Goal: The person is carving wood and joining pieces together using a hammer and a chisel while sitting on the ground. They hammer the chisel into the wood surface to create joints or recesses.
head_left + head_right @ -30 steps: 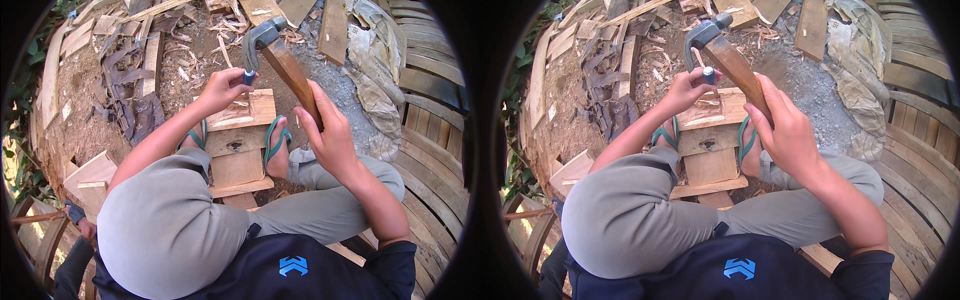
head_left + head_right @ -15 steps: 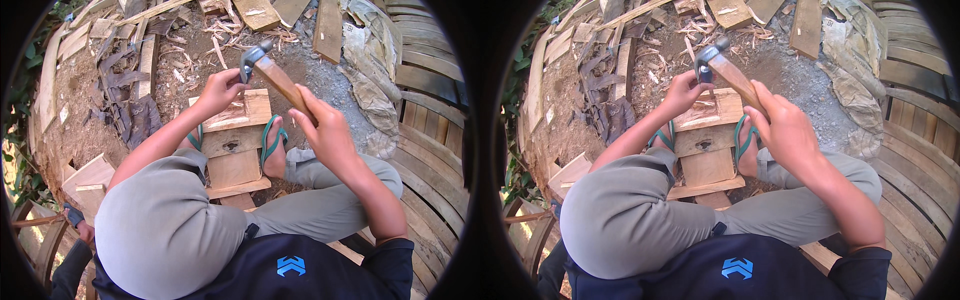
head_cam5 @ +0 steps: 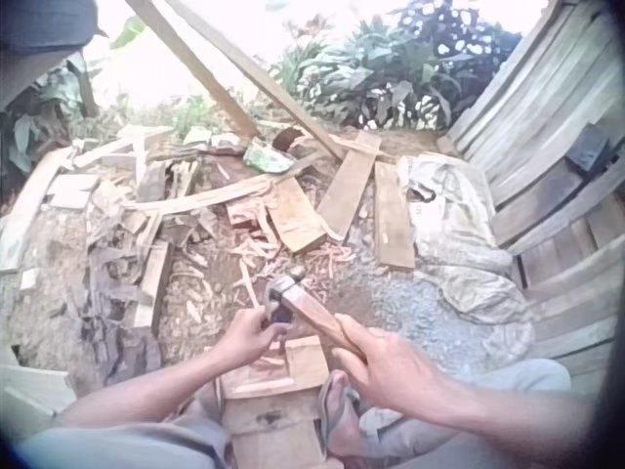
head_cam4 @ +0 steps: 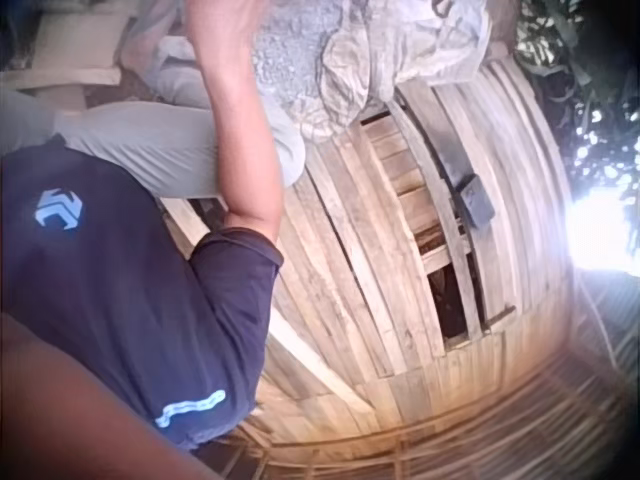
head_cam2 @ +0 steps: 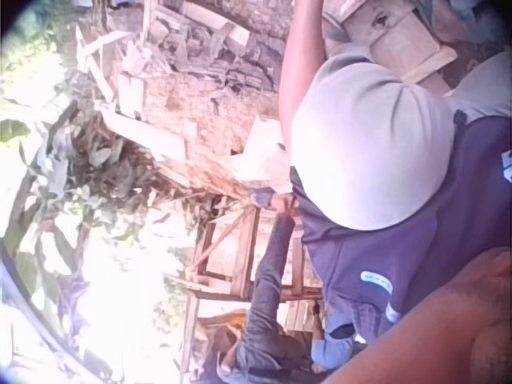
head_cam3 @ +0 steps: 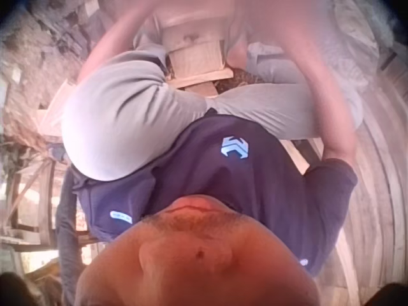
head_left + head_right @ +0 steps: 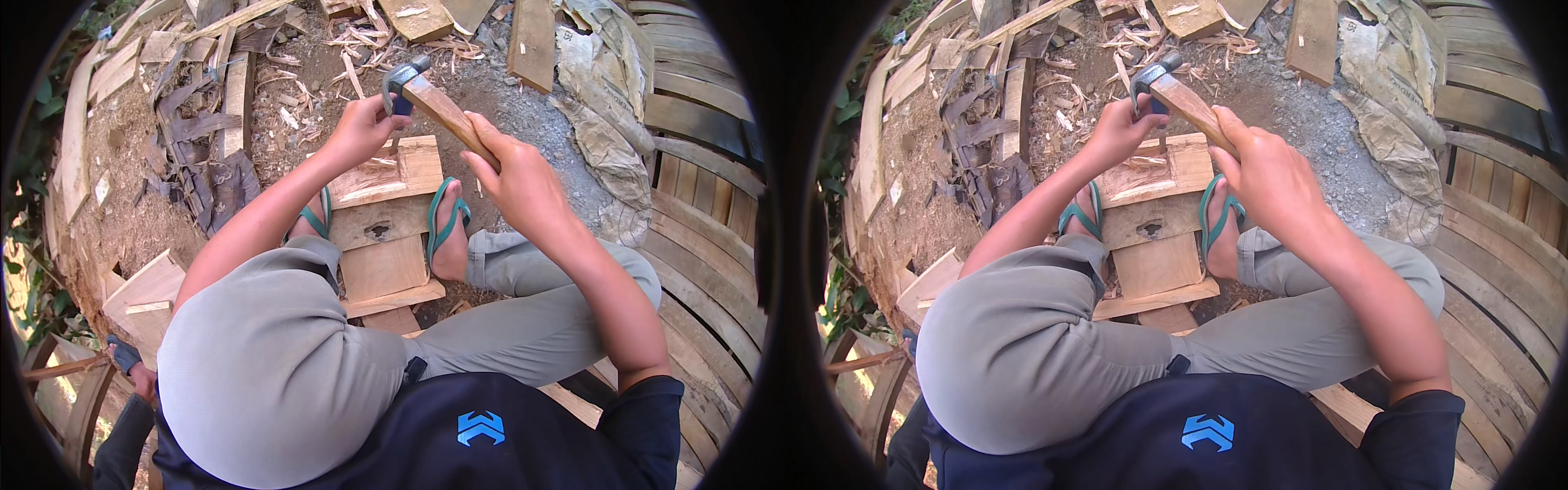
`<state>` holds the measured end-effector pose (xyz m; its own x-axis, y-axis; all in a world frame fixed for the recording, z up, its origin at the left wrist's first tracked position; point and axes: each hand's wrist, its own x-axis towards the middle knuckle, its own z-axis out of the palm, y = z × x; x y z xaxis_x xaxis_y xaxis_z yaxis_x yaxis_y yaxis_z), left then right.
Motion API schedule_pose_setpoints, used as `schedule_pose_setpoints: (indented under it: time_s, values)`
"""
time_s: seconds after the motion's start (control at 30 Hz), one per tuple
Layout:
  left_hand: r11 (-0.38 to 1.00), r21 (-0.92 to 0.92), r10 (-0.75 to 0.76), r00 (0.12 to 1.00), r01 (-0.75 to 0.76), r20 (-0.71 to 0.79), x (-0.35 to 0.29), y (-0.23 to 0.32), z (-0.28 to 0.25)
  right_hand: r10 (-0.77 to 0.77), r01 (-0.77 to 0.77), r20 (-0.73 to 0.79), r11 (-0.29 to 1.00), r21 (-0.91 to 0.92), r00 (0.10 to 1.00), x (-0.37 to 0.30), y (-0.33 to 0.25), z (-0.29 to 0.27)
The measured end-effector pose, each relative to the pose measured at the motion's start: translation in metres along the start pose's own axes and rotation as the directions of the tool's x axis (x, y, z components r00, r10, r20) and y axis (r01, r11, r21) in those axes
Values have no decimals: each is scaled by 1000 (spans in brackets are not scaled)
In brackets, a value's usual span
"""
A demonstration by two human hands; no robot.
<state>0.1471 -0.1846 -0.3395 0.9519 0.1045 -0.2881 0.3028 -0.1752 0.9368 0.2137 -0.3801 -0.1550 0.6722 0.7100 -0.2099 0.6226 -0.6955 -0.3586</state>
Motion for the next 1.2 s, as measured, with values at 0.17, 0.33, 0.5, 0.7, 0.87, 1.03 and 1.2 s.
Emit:
schedule_pose_setpoints:
  time_s: [0.17, 0.33, 0.5, 0.7, 0.87, 1.03, 1.2]
  values:
    - [978, -178, 111, 994, -109, -1, 12, -21, 1, 57, -50, -48, 990, 136, 997, 18, -8, -8]
    - [948, -246, 175, 977, -201, -121, 9, -31, 14, 121, -127, 177, 992, 23, 977, 18, 3, -4]
    - [989, -136, 56, 998, -55, 7, 12, -31, 8, 132, -119, 185, 990, -77, 974, 13, -8, -10]
    - [935, -280, 222, 975, -216, -12, -11, -25, 14, 172, -174, 25, 968, 181, 985, 22, -14, -27]
    - [964, -144, 258, 911, -222, 323, -38, -18, -19, 200, -184, 9, 884, 430, 980, 18, -15, -42]
    - [911, -411, -3, 993, -46, -118, -19, -57, -42, 215, -240, 106, 861, 447, 971, 16, -16, -43]
    - [901, -432, 37, 999, -43, -22, -18, -48, -40, 218, -240, 101, 872, 427, 971, 10, -8, -31]
